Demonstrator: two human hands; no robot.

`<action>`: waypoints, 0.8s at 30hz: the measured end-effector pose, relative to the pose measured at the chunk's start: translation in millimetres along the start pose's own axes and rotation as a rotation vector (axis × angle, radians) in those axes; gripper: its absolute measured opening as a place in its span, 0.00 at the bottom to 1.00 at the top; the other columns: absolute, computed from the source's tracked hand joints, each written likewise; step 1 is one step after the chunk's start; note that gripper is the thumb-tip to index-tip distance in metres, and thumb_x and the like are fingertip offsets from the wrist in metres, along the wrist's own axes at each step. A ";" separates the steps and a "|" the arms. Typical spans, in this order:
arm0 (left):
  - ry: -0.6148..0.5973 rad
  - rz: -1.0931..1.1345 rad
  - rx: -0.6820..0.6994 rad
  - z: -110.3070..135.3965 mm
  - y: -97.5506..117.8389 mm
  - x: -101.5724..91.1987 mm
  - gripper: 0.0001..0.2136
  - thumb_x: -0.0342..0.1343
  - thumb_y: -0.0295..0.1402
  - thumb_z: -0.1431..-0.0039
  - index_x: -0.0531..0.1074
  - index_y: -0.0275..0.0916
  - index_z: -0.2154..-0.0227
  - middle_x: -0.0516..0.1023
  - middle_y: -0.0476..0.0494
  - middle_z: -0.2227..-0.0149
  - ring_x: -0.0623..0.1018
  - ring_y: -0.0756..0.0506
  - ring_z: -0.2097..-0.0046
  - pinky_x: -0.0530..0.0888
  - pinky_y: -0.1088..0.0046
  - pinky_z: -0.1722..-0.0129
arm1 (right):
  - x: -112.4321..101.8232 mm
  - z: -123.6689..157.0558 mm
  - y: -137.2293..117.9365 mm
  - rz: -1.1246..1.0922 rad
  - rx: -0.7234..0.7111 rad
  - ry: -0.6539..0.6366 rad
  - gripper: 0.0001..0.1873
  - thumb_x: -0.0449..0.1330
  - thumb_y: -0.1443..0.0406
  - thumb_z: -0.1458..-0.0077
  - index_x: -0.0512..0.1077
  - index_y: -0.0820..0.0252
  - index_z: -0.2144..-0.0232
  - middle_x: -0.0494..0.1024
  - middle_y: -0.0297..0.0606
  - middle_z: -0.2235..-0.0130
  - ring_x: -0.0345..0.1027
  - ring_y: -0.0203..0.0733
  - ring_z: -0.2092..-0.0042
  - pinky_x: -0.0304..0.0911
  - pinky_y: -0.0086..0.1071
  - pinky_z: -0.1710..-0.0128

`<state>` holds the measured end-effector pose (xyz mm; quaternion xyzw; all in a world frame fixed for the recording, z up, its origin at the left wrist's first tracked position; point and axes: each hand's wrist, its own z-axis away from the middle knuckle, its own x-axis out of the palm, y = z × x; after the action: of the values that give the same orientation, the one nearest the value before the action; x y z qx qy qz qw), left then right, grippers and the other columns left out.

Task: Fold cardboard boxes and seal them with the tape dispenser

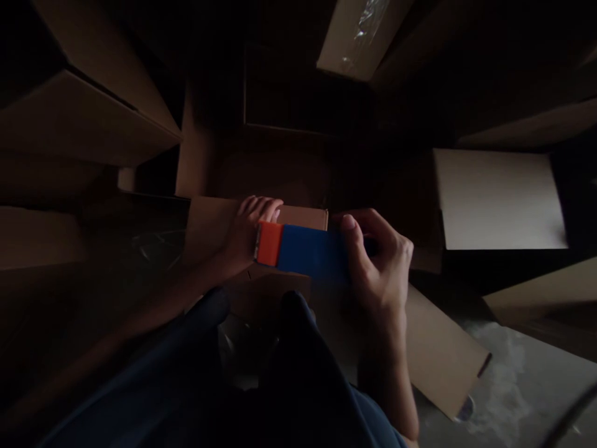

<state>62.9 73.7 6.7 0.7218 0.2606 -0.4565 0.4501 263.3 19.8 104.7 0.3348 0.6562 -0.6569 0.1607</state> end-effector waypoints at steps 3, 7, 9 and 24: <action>-0.016 -0.016 0.005 -0.6 1.7 -2.4 0.14 0.43 0.28 0.26 0.72 0.34 0.47 0.81 0.39 0.50 0.77 0.41 0.48 0.68 0.60 0.40 | -4.7 -5.5 1.5 0.024 0.038 -0.129 0.25 0.57 0.47 0.35 0.82 0.59 0.69 0.77 0.33 0.73 0.67 0.34 0.71 0.57 0.30 0.70; -0.019 -0.034 -0.005 -1.6 3.0 -3.9 0.14 0.42 0.28 0.26 0.72 0.33 0.48 0.81 0.39 0.51 0.77 0.40 0.48 0.69 0.59 0.40 | -16.0 -15.1 4.5 0.111 0.055 -0.229 0.29 0.59 0.44 0.38 0.78 0.62 0.76 0.73 0.34 0.77 0.62 0.34 0.74 0.54 0.30 0.74; -0.011 -0.044 -0.009 -2.4 3.7 -3.4 0.14 0.42 0.28 0.25 0.73 0.34 0.48 0.81 0.39 0.51 0.77 0.40 0.49 0.69 0.59 0.40 | -22.3 -19.2 6.5 0.173 0.070 -0.266 0.31 0.59 0.42 0.40 0.78 0.62 0.77 0.71 0.34 0.79 0.61 0.34 0.75 0.53 0.30 0.76; 0.020 0.005 -0.006 -3.2 3.3 -6.0 0.15 0.41 0.28 0.26 0.73 0.35 0.50 0.82 0.40 0.52 0.78 0.42 0.50 0.69 0.59 0.39 | -68.1 -37.8 10.4 0.311 -0.077 -0.258 0.35 0.59 0.34 0.50 0.83 0.56 0.79 0.79 0.41 0.80 0.71 0.44 0.81 0.59 0.34 0.84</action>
<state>64.1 75.3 14.0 0.7257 0.2645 -0.4473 0.4510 328.1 40.1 144.4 0.3385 0.5952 -0.6362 0.3556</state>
